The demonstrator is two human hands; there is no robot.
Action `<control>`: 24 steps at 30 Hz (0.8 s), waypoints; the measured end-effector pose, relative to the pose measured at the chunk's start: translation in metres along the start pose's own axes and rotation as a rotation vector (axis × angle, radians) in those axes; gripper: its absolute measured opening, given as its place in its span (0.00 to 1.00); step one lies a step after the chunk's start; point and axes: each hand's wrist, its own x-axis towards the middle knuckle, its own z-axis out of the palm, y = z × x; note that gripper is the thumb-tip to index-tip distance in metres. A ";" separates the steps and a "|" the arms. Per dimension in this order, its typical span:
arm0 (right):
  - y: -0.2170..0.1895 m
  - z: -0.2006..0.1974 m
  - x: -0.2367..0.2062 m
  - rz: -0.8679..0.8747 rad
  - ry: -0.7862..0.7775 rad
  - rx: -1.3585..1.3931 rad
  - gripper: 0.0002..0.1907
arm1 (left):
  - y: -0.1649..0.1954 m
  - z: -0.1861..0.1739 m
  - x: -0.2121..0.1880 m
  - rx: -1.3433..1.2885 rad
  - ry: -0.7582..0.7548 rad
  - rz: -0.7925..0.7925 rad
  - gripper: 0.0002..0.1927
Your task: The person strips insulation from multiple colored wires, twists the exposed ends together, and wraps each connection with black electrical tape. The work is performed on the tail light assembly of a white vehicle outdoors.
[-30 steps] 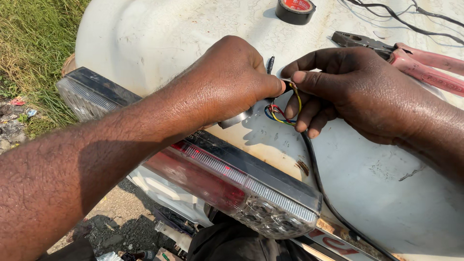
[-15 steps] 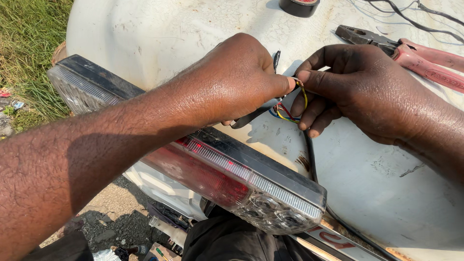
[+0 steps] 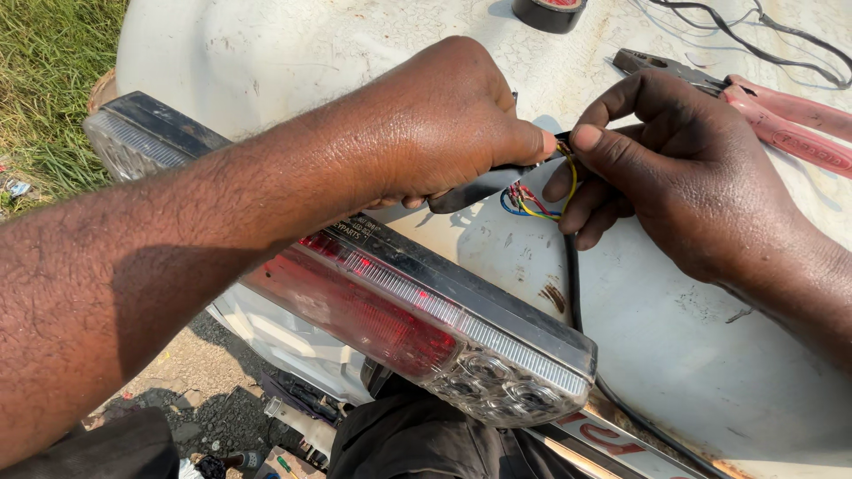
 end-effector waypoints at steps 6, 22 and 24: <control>-0.004 0.001 -0.017 -0.330 0.040 -0.328 0.07 | -0.008 -0.007 -0.001 -0.211 -0.049 0.037 0.22; -0.010 0.006 -0.016 -0.651 0.257 -0.752 0.09 | -0.015 -0.010 0.004 -0.359 -0.071 0.061 0.27; -0.009 0.009 -0.013 -0.646 0.228 -0.511 0.09 | -0.016 -0.011 0.008 -0.403 -0.102 0.045 0.25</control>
